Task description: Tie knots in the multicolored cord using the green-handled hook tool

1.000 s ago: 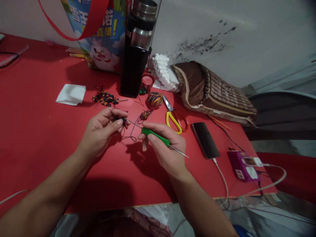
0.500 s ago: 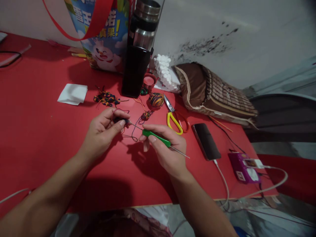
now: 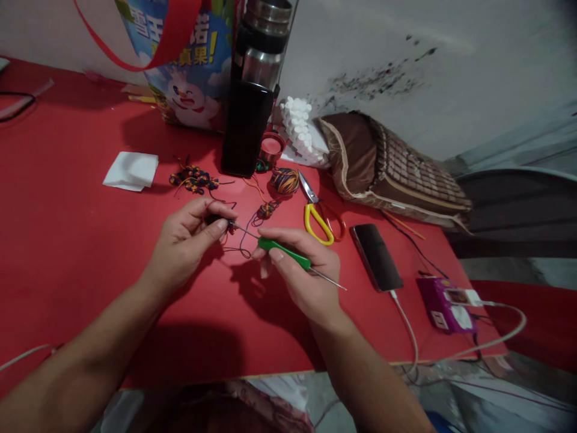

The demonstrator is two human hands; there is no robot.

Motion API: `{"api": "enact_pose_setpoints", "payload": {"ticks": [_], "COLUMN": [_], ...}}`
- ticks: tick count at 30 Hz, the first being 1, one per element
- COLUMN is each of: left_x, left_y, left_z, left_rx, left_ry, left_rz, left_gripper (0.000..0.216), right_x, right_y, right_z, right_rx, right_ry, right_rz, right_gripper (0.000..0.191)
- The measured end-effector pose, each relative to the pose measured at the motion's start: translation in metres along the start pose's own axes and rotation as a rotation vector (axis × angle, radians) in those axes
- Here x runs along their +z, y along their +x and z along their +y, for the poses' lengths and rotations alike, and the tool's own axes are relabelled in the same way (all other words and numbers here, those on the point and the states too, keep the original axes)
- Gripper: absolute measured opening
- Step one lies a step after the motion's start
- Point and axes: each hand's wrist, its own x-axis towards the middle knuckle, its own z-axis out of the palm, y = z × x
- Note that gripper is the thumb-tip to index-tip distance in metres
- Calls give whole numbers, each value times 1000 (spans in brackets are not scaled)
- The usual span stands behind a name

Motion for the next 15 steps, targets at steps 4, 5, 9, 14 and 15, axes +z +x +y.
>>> {"api": "enact_pose_setpoints", "payload": {"ticks": [4,5,9,14,15], "left_x": [-1,-2,-1,-1,-1], "left_y": [1,1,0,0,0], "left_z": [-1,-2,-1,1,1], "left_rx": [-11,-15,-4,-33,-38], "left_ry": [-30,-42,-79,-80,-88], "left_rz": [-9,-14,-28,-9,-8], "left_gripper": [5,5,5,5,5], "right_x": [0,0,1,1,1], "right_y": [0,0,0,0,0], "right_z": [0,0,-1,0,0], "right_rx": [7,13,8,-16,-22], "right_ry": [-6,-6,12,20,27], "right_rz": [0,-2,-8,16,19], "right_gripper": [17,17,18,20,20]}}
